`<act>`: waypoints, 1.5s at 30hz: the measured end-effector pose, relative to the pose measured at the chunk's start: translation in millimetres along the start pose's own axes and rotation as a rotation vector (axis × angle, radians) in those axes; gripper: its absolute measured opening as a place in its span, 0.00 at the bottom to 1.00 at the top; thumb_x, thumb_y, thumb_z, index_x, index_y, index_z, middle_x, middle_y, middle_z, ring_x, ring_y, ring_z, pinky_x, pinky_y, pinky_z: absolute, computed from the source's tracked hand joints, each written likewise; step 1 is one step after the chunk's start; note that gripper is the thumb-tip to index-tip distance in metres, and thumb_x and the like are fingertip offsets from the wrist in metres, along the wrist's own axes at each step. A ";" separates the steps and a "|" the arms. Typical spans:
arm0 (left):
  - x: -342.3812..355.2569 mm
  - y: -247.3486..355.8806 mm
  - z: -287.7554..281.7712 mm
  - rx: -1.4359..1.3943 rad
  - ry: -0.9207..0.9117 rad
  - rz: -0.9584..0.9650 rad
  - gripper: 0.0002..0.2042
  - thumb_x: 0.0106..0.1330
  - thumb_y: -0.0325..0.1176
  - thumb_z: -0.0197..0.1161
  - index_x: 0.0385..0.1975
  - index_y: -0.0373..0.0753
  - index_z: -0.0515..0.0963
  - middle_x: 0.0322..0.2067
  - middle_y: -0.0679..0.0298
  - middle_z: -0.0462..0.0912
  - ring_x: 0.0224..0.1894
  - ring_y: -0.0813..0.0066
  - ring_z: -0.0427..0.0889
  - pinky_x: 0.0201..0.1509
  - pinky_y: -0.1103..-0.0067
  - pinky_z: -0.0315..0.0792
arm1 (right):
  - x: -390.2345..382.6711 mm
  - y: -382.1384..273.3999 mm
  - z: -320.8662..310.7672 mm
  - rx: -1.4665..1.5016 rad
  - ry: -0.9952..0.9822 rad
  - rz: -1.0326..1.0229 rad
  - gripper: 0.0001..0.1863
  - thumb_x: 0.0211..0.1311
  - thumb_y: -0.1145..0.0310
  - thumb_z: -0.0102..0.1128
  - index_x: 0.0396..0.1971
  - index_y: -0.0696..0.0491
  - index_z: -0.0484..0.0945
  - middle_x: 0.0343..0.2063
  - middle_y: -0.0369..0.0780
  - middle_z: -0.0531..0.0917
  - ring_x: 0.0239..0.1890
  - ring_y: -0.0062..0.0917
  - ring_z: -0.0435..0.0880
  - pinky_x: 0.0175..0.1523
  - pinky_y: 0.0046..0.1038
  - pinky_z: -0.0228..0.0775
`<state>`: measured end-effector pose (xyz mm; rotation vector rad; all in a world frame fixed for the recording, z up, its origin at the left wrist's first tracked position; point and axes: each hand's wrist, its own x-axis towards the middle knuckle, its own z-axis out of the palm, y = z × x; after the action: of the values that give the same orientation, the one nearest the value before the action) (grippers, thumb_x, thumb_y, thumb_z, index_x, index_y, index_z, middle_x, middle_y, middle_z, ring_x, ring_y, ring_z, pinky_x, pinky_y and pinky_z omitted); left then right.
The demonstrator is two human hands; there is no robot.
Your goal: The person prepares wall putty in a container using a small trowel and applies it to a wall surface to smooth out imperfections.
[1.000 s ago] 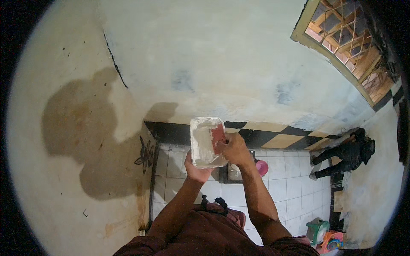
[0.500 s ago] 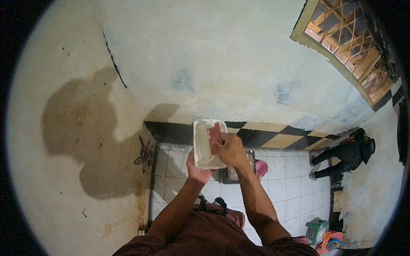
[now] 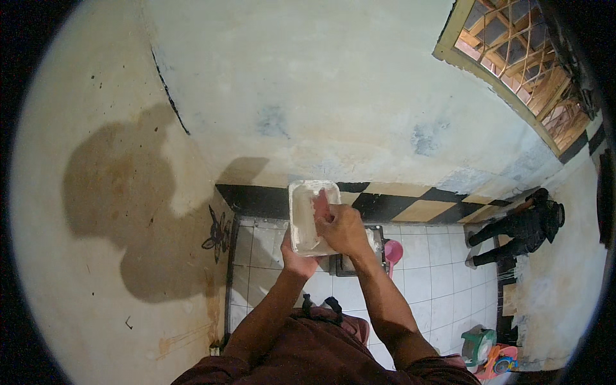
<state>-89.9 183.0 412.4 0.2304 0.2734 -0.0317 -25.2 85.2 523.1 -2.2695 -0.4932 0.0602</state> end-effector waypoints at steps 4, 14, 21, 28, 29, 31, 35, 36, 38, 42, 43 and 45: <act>1.5 3.7 -8.8 -0.037 0.028 0.044 0.28 0.66 0.58 0.42 0.62 0.51 0.66 0.59 0.64 0.71 0.59 0.58 0.71 0.58 0.51 0.66 | 4.1 -1.5 -18.4 -0.013 0.014 0.079 0.11 0.50 0.67 0.57 0.22 0.61 0.78 0.16 0.50 0.78 0.21 0.38 0.81 0.30 0.35 0.70; -1.9 4.8 -13.2 -0.062 -0.055 0.041 0.25 0.69 0.53 0.44 0.61 0.47 0.67 0.58 0.64 0.72 0.60 0.63 0.71 0.61 0.59 0.65 | -2.7 -3.2 -17.0 -0.144 0.084 0.051 0.14 0.51 0.64 0.59 0.18 0.61 0.75 0.16 0.53 0.74 0.21 0.50 0.76 0.29 0.39 0.68; 1.9 1.9 -11.2 -0.073 -0.043 0.099 0.25 0.70 0.53 0.43 0.61 0.46 0.67 0.57 0.65 0.73 0.59 0.63 0.71 0.61 0.60 0.65 | 4.6 3.7 -30.8 -0.234 0.029 -0.013 0.15 0.55 0.62 0.57 0.21 0.60 0.77 0.20 0.56 0.76 0.27 0.53 0.78 0.33 0.45 0.70; -5.8 4.6 -8.2 0.000 0.012 0.099 0.27 0.68 0.55 0.42 0.62 0.49 0.66 0.60 0.65 0.70 0.62 0.61 0.69 0.63 0.55 0.62 | -2.0 -10.8 -23.0 -0.274 -0.034 -0.057 0.15 0.56 0.62 0.56 0.22 0.60 0.79 0.21 0.58 0.78 0.29 0.55 0.79 0.37 0.47 0.72; -6.6 5.2 -7.1 0.010 0.022 0.119 0.27 0.68 0.55 0.42 0.62 0.49 0.66 0.60 0.65 0.71 0.62 0.60 0.69 0.63 0.55 0.62 | -2.3 -12.0 -24.0 -0.278 -0.027 -0.039 0.15 0.56 0.62 0.56 0.22 0.60 0.79 0.21 0.58 0.78 0.29 0.55 0.80 0.37 0.47 0.73; -6.9 4.7 -9.2 -0.008 -0.021 0.110 0.27 0.69 0.56 0.41 0.62 0.49 0.66 0.59 0.66 0.70 0.61 0.61 0.69 0.62 0.55 0.63 | -2.5 -4.2 -24.5 -0.362 -0.015 -0.038 0.13 0.56 0.63 0.55 0.28 0.60 0.77 0.21 0.56 0.79 0.28 0.52 0.80 0.35 0.46 0.73; -1.1 -2.8 -17.4 -0.002 -0.006 0.097 0.26 0.69 0.56 0.40 0.62 0.50 0.66 0.59 0.66 0.71 0.61 0.62 0.69 0.61 0.55 0.64 | 0.2 24.3 -9.2 -0.642 -0.104 -0.158 0.28 0.60 0.66 0.48 0.60 0.62 0.66 0.22 0.48 0.82 0.23 0.41 0.83 0.27 0.40 0.76; -1.6 -4.0 -19.9 0.004 0.006 0.071 0.26 0.69 0.57 0.41 0.62 0.51 0.66 0.59 0.66 0.71 0.60 0.62 0.70 0.60 0.55 0.64 | -0.6 26.1 -2.6 -0.669 -0.119 -0.183 0.28 0.60 0.66 0.48 0.60 0.62 0.65 0.22 0.48 0.82 0.23 0.41 0.83 0.28 0.40 0.76; -6.3 -1.6 -19.6 0.020 0.037 0.022 0.26 0.69 0.57 0.41 0.61 0.51 0.66 0.59 0.67 0.71 0.60 0.62 0.70 0.60 0.56 0.65 | -2.6 13.5 -3.0 -0.657 -0.142 -0.191 0.28 0.60 0.66 0.47 0.61 0.62 0.65 0.23 0.48 0.82 0.24 0.42 0.83 0.29 0.41 0.77; -10.5 -2.8 -12.1 0.018 0.012 0.063 0.26 0.68 0.57 0.41 0.61 0.52 0.67 0.58 0.67 0.71 0.60 0.61 0.71 0.58 0.56 0.66 | -9.3 9.0 -20.9 -0.348 -0.013 -0.067 0.14 0.57 0.64 0.53 0.35 0.60 0.75 0.21 0.54 0.79 0.26 0.49 0.81 0.32 0.45 0.74; -11.8 -3.3 -8.4 0.021 -0.002 0.070 0.26 0.68 0.57 0.41 0.61 0.51 0.67 0.58 0.67 0.71 0.60 0.62 0.71 0.58 0.56 0.67 | -10.6 14.4 -24.7 -0.228 0.055 -0.023 0.14 0.56 0.63 0.56 0.23 0.59 0.80 0.20 0.56 0.78 0.25 0.53 0.79 0.33 0.46 0.72; -10.7 -8.0 -9.2 0.015 -0.023 0.071 0.26 0.69 0.56 0.40 0.61 0.51 0.67 0.58 0.66 0.71 0.60 0.62 0.71 0.58 0.56 0.67 | -12.7 19.9 -28.0 -0.276 0.017 -0.008 0.13 0.58 0.64 0.53 0.36 0.59 0.74 0.23 0.54 0.79 0.27 0.50 0.81 0.32 0.45 0.73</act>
<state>-103.1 177.4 404.9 0.2546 0.2425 0.0335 -24.8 48.8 526.4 -2.5348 -0.5291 -0.0335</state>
